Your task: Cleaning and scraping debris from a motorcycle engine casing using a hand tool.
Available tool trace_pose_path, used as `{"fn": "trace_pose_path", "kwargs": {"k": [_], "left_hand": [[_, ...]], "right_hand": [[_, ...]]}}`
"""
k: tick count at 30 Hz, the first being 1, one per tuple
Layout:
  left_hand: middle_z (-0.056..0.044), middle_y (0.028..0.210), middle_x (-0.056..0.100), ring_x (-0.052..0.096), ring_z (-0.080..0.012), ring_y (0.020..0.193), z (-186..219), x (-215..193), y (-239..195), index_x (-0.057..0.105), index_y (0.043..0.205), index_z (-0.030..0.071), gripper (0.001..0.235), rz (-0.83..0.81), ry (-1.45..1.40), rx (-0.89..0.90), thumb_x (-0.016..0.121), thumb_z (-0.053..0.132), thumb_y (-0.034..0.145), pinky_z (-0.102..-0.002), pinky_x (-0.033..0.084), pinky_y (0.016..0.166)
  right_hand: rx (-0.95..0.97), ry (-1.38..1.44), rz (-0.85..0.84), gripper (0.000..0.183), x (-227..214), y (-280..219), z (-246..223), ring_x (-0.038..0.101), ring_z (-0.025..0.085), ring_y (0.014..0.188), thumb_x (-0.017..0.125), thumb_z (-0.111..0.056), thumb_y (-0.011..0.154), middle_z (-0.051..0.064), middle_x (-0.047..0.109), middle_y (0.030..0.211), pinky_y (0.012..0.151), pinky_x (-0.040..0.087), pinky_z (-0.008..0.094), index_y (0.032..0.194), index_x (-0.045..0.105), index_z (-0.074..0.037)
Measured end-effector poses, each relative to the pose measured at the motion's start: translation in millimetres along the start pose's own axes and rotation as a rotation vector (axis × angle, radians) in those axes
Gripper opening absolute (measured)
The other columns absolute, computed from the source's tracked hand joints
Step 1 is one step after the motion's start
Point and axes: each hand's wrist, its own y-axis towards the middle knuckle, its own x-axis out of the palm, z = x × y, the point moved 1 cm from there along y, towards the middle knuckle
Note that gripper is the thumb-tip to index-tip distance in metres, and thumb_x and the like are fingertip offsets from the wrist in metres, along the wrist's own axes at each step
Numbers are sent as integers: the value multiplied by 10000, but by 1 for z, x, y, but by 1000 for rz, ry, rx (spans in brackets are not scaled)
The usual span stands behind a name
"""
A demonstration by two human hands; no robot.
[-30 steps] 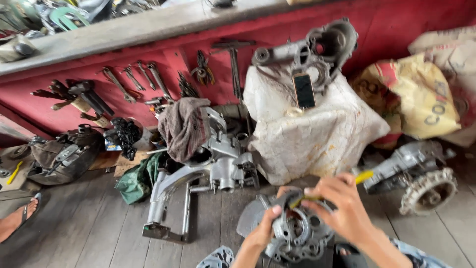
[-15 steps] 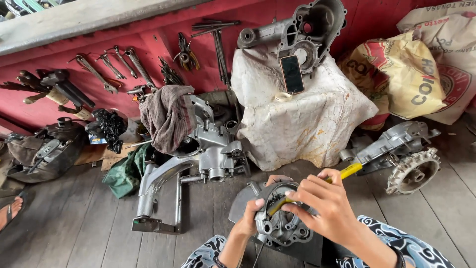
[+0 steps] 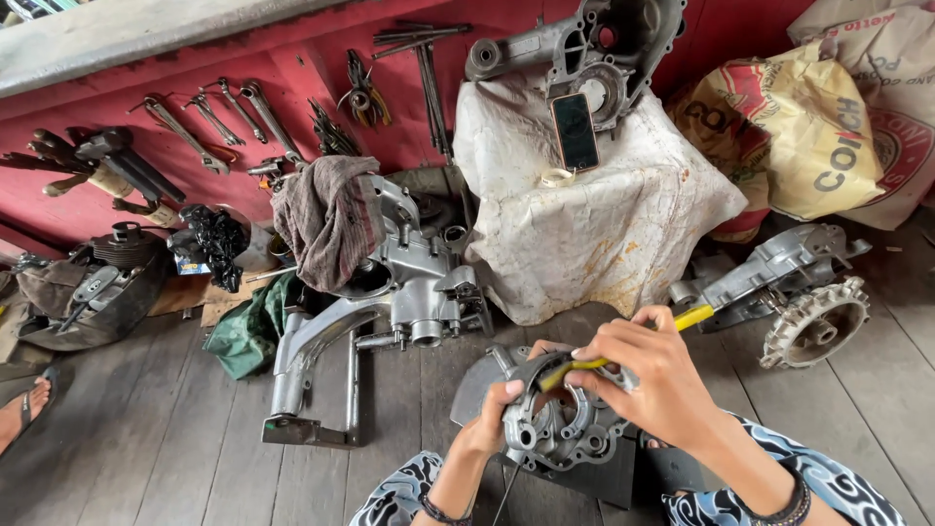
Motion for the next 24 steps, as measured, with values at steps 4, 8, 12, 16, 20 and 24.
{"fn": "trace_pose_path", "kwargs": {"k": [4,8,12,16,20,24], "left_hand": [[-84,1169,514,515,-161,987,-3,-3,4,426,1421,-23,881,54,187,22,396,651,854,-271,408,783],[-154,1387,453,471,-277,1232,6,1,5,405,1427,-26,806,-7,117,59,413,566,881,-432,410,1037],[-163,1292,460,491,-244,1135,10,2,3,350,1447,-44,848,-16,82,11,459,535,838,-381,412,984],[-193,1389,515,500,-341,1316,9,5,5,349,1431,-24,806,-50,56,48,461,531,856,-515,411,1124],[-158,1354,433,442,-310,1257,4,1,3,397,1414,-9,878,33,186,20,438,660,846,-518,381,1054],[-205,1345,445,451,-354,1271,11,2,5,337,1424,-19,863,-33,230,74,460,614,851,-529,399,1043]], "right_hand": [[-1,-17,33,161,4,-5,-9,546,88,604,856,-240,709,-85,664,695,854,344,332,810,756,-164],[-9,17,18,184,8,-5,0,556,79,623,869,-257,692,-93,677,719,862,340,321,805,744,-183],[25,12,9,178,-2,3,-7,553,106,614,860,-227,697,-87,680,720,871,348,324,785,730,-145],[-40,99,-47,182,7,-6,-7,582,76,659,866,-315,716,-96,675,677,884,333,338,832,759,-225],[16,22,20,163,6,-3,-1,581,79,627,859,-277,695,-94,696,675,874,349,317,795,768,-185],[-25,84,58,252,5,-7,-13,595,93,651,899,-242,610,-93,659,729,861,402,322,789,738,-168]]}}
